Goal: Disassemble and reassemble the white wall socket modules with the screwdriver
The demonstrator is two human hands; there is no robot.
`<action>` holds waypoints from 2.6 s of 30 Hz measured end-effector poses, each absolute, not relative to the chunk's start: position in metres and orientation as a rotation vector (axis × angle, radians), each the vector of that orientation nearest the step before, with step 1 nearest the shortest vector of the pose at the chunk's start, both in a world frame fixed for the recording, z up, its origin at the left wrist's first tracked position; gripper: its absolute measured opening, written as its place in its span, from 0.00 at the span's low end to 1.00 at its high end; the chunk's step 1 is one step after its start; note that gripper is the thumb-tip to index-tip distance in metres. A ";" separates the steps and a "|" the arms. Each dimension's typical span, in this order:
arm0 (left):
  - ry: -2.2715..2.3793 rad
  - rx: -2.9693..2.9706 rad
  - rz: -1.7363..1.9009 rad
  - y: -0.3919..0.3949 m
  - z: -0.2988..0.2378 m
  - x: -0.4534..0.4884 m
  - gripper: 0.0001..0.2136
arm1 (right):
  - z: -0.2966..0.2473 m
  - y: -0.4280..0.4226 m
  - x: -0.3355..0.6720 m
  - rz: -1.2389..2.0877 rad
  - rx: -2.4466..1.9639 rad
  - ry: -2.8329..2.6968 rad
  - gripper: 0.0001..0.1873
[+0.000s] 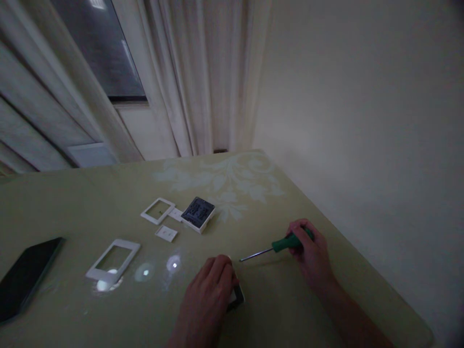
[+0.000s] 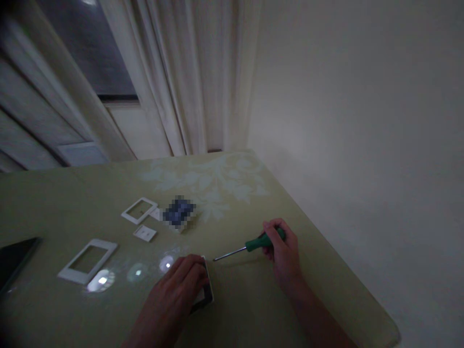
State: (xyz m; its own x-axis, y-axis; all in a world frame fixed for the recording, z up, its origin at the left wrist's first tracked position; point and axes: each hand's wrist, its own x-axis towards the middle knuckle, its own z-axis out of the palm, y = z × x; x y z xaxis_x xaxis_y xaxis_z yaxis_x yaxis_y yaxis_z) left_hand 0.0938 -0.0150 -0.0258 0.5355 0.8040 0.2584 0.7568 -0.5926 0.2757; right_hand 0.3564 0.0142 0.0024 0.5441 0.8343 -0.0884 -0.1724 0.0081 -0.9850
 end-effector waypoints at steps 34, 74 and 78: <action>1.343 2.258 0.479 -0.017 -0.015 0.065 0.40 | 0.001 0.017 0.355 0.947 -1.299 -0.699 0.26; 0.733 -0.027 1.346 0.000 -0.014 0.071 0.25 | -0.002 0.019 0.358 0.936 -1.348 -0.616 0.26; 0.749 -0.040 1.378 0.000 -0.017 0.067 0.26 | -0.003 0.020 0.359 0.925 -1.352 -0.621 0.26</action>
State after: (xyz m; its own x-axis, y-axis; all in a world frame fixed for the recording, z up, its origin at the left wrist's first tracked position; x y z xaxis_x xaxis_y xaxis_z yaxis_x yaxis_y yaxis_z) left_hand 0.0672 0.0005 -0.0173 0.0026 0.8661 -0.4998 -0.8904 0.2295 0.3931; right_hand 0.3593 0.0199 -0.0028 0.5229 0.8421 -0.1320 -0.1968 -0.0314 -0.9799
